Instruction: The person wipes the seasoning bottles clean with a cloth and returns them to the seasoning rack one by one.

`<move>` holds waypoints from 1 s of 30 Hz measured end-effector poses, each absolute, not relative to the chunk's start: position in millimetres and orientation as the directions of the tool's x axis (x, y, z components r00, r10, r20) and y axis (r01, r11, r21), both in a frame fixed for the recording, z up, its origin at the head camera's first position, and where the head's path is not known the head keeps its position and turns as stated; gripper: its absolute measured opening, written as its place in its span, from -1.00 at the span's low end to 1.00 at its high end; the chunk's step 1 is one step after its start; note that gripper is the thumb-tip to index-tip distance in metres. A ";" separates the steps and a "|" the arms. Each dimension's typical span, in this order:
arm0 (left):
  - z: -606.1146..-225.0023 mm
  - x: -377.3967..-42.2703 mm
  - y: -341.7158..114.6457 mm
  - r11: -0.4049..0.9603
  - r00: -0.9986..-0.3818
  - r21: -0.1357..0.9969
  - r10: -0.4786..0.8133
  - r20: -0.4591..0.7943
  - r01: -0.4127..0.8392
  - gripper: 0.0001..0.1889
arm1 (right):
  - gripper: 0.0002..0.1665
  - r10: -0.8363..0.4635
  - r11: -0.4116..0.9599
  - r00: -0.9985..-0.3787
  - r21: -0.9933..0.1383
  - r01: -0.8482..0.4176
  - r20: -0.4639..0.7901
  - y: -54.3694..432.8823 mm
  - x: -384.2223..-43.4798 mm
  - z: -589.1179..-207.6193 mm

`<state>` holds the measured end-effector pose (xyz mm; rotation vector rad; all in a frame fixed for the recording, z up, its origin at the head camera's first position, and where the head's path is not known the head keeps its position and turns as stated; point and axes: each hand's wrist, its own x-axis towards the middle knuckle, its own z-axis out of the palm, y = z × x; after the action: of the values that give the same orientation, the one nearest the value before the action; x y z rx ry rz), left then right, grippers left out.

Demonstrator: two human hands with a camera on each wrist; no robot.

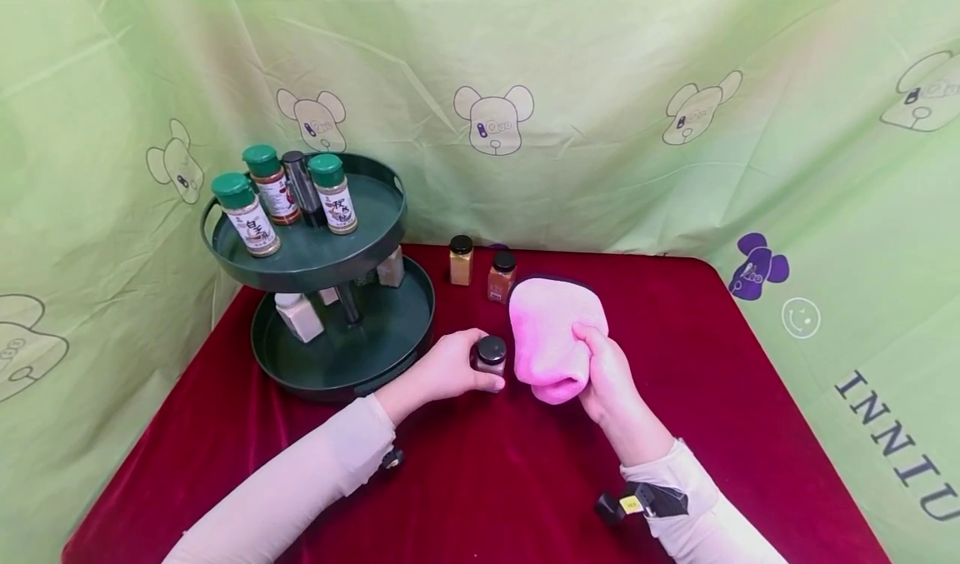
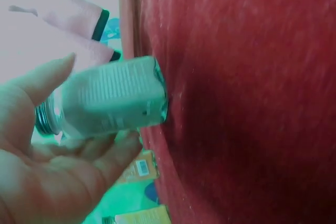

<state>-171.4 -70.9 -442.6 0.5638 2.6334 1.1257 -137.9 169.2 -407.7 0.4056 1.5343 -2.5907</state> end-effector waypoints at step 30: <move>-436.2 -158.3 -60.2 0.649 -0.960 0.730 0.276 0.036 0.214 -0.57 | -0.89 0.072 -0.505 -0.960 -0.840 0.199 -0.271 171.6 -136.3 -407.2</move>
<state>-158.3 -60.2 -436.2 0.4139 2.7805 1.2163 -136.3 171.6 -407.2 0.4187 1.5233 -2.6292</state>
